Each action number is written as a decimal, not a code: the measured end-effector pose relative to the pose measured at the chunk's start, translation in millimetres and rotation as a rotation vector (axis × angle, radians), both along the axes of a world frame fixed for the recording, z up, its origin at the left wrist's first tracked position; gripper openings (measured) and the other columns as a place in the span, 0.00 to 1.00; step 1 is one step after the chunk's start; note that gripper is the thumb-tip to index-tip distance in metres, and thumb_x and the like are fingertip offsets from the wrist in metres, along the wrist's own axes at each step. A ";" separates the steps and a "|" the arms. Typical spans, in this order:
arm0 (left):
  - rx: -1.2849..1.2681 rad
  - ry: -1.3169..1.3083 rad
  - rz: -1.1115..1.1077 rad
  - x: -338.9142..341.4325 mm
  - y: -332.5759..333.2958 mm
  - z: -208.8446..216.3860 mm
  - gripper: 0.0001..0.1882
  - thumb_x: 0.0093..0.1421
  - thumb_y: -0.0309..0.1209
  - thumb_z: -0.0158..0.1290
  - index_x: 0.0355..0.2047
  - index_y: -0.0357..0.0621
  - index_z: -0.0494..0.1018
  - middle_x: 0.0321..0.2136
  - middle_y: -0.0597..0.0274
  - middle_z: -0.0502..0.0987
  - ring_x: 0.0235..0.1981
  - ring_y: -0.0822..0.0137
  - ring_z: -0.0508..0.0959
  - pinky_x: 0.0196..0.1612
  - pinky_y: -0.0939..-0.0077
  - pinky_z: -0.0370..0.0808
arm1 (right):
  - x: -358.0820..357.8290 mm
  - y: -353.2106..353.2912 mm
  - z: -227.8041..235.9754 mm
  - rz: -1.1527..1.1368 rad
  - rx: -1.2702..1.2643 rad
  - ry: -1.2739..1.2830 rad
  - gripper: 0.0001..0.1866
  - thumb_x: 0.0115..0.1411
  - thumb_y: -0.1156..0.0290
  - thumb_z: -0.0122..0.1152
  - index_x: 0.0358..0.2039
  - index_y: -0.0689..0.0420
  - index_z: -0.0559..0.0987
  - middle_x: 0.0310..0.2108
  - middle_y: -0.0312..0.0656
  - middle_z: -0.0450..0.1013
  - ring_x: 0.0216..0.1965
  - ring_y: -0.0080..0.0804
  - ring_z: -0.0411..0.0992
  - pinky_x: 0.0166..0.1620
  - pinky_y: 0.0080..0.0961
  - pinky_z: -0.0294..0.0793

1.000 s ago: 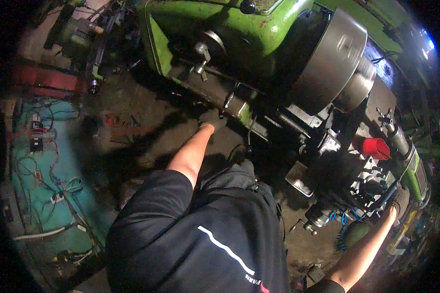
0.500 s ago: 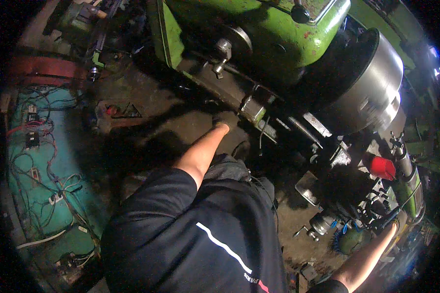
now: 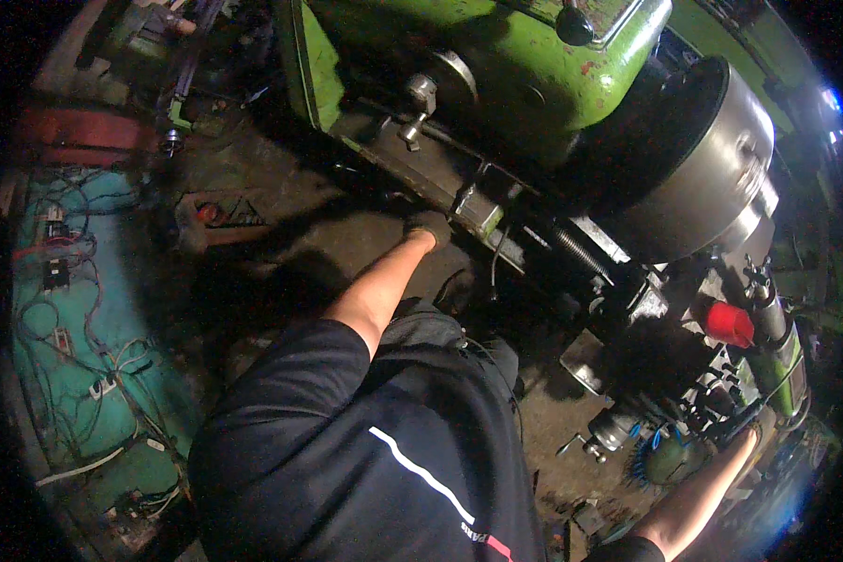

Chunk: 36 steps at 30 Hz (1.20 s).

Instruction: The person operates a green metal lathe in a workshop, using a wrench to tighten the chuck and a blue pneumatic tool to adjust components. The person repeatedly rotates the chuck by hand and uses the wrench to secure parts while the machine runs.

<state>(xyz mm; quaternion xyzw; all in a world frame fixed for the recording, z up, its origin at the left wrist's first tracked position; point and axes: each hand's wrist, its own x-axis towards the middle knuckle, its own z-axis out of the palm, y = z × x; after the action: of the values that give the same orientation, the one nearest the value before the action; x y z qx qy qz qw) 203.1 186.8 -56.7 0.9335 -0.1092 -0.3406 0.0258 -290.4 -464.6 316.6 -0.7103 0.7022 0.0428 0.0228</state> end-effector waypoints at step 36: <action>-1.066 0.568 1.659 26.6 95.6 47.4 0.31 0.65 0.71 0.43 0.25 0.60 0.69 0.23 0.69 0.69 0.26 0.61 0.71 0.38 0.57 0.70 | -1.2 -1.0 3.4 -0.002 -0.022 -0.008 0.28 0.62 0.50 0.62 0.52 0.60 0.85 0.51 0.56 0.83 0.52 0.53 0.81 0.54 0.48 0.76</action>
<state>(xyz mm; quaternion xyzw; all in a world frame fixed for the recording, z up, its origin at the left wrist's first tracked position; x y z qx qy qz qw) 229.7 282.4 -9.4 0.4672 0.4435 -0.3311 0.6895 -291.7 -465.6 320.0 -0.7101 0.7031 0.0321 0.0178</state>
